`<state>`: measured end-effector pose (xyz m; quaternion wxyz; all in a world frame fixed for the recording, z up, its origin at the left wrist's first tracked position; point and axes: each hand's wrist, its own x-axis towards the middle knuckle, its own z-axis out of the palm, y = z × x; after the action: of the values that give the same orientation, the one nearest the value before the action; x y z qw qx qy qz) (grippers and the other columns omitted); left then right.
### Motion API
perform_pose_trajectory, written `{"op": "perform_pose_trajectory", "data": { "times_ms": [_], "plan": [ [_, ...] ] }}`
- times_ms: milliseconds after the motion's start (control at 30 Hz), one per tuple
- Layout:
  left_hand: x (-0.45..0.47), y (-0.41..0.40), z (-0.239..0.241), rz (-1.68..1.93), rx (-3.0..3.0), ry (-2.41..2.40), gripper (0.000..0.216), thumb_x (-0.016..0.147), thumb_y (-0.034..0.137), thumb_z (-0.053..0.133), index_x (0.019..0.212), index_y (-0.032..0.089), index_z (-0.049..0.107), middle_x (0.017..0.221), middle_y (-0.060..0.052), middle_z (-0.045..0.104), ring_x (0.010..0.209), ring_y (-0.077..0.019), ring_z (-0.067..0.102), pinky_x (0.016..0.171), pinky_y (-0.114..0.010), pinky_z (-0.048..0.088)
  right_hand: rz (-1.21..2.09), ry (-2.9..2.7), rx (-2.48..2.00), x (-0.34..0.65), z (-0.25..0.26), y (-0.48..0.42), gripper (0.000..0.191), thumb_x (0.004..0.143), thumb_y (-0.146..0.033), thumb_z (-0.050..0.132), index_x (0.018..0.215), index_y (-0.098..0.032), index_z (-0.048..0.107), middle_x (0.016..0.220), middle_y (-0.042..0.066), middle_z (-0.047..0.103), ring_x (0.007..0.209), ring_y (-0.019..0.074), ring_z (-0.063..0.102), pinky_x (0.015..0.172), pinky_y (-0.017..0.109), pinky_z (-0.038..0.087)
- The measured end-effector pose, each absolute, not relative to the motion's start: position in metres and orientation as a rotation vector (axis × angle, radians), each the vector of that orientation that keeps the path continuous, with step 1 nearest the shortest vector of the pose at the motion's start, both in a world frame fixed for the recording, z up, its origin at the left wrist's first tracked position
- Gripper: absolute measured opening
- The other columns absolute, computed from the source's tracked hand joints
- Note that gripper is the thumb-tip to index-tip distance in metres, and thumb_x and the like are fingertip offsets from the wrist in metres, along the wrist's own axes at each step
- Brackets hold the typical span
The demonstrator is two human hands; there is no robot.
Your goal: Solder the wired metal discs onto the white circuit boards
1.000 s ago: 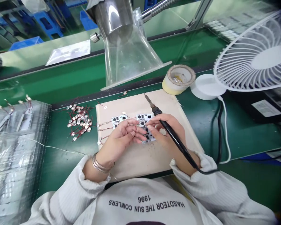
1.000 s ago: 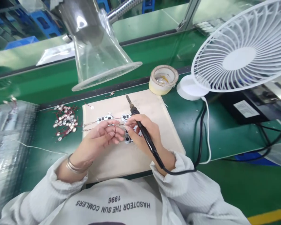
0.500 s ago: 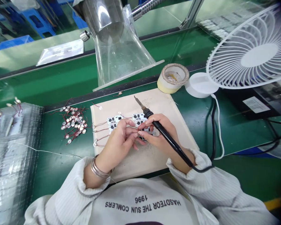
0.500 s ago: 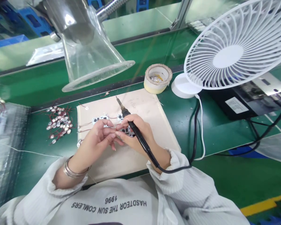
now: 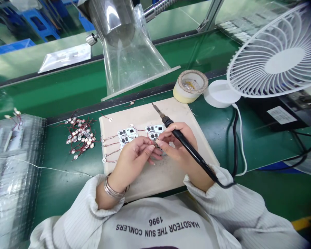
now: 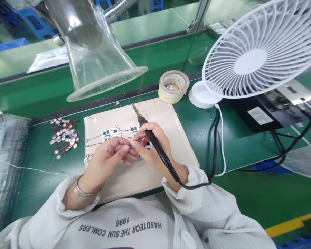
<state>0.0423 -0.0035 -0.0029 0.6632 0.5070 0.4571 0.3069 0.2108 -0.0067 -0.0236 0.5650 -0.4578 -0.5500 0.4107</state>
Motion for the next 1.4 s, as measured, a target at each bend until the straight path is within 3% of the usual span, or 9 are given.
{"op": "perform_pose_trajectory", "data": {
  "times_ms": [200, 367, 533, 667, 767, 967, 1233, 1400],
  "plan": [
    [0.036, -0.005, -0.004, 0.607, 1.207, 0.987, 0.014, 0.093, 0.031, 0.058, 0.089, 0.018, 0.057, 0.076, -0.004, 0.073, 0.068, -0.0143, 0.072, 0.057, -0.021, 0.053, 1.06, -1.093, -1.076, 0.21, -0.018, -0.009, 0.034, 0.078, -0.022, 0.076, 0.1, -0.026, 0.051, 0.084, -0.003, 0.065, 0.077, 0.0136, 0.067, 0.068, 0.027, 0.055],
    [0.034, -0.003, -0.007, 0.609, 1.33, 0.982, 0.016, 0.096, 0.032, 0.053, 0.094, 0.018, 0.06, 0.076, -0.003, 0.073, 0.069, -0.0142, 0.069, 0.062, -0.024, 0.053, 1.091, -1.181, -1.074, 0.21, -0.019, -0.008, 0.026, 0.08, -0.022, 0.075, 0.097, -0.025, 0.055, 0.085, -0.002, 0.065, 0.077, 0.013, 0.067, 0.066, 0.026, 0.055],
    [0.035, -0.001, -0.004, 0.571, 1.537, 1.054, 0.03, 0.098, 0.033, 0.047, 0.076, 0.018, 0.061, 0.064, -0.001, 0.068, 0.061, -0.0113, 0.06, 0.062, -0.023, 0.049, 1.051, -1.223, -1.038, 0.21, -0.029, -0.006, 0.029, 0.08, -0.02, 0.077, 0.098, -0.026, 0.056, 0.087, -0.003, 0.065, 0.078, 0.0128, 0.069, 0.062, 0.023, 0.055],
    [0.034, -0.001, 0.0, 0.527, 1.599, 1.089, 0.029, 0.098, 0.029, 0.046, 0.075, 0.018, 0.06, 0.061, 0.001, 0.066, 0.057, -0.0102, 0.059, 0.061, -0.022, 0.048, 1.075, -1.283, -0.969, 0.211, -0.038, -0.005, 0.037, 0.078, -0.022, 0.08, 0.106, -0.028, 0.057, 0.097, -0.001, 0.07, 0.078, 0.0146, 0.07, 0.062, 0.026, 0.056],
    [0.035, 0.0, -0.001, 0.492, 1.646, 1.089, 0.028, 0.097, 0.026, 0.047, 0.073, 0.018, 0.06, 0.061, 0.001, 0.066, 0.058, -0.0104, 0.06, 0.061, -0.022, 0.048, 1.011, -1.329, -1.009, 0.212, -0.037, -0.005, 0.031, 0.078, -0.021, 0.08, 0.1, -0.027, 0.06, 0.09, -0.002, 0.07, 0.077, 0.0138, 0.07, 0.063, 0.025, 0.055],
    [0.035, -0.002, -0.006, 0.612, 1.331, 0.962, 0.019, 0.097, 0.032, 0.049, 0.103, 0.016, 0.058, 0.068, 0.0, 0.07, 0.06, -0.0117, 0.065, 0.058, -0.022, 0.052, 0.946, -1.265, -1.087, 0.211, -0.026, -0.007, 0.025, 0.08, -0.021, 0.078, 0.096, -0.026, 0.06, 0.087, -0.002, 0.068, 0.077, 0.013, 0.071, 0.064, 0.024, 0.056],
    [0.03, -0.004, -0.007, 0.623, 1.147, 0.876, 0.025, 0.1, 0.038, 0.048, 0.097, 0.015, 0.06, 0.071, -0.002, 0.071, 0.063, -0.0109, 0.066, 0.059, -0.021, 0.05, 0.936, -1.232, -1.108, 0.211, -0.026, -0.008, 0.026, 0.081, -0.02, 0.077, 0.098, -0.025, 0.059, 0.087, -0.003, 0.068, 0.076, 0.0114, 0.07, 0.063, 0.021, 0.058],
    [0.03, -0.001, -0.008, 0.678, 1.425, 1.084, 0.02, 0.095, 0.035, 0.056, 0.095, 0.017, 0.065, 0.08, -0.003, 0.073, 0.075, -0.0137, 0.067, 0.069, -0.025, 0.051, 0.849, -1.384, -1.13, 0.211, -0.027, -0.007, 0.019, 0.081, -0.02, 0.076, 0.093, -0.024, 0.062, 0.089, -0.003, 0.067, 0.074, 0.01, 0.069, 0.062, 0.02, 0.058]
  ]
}}
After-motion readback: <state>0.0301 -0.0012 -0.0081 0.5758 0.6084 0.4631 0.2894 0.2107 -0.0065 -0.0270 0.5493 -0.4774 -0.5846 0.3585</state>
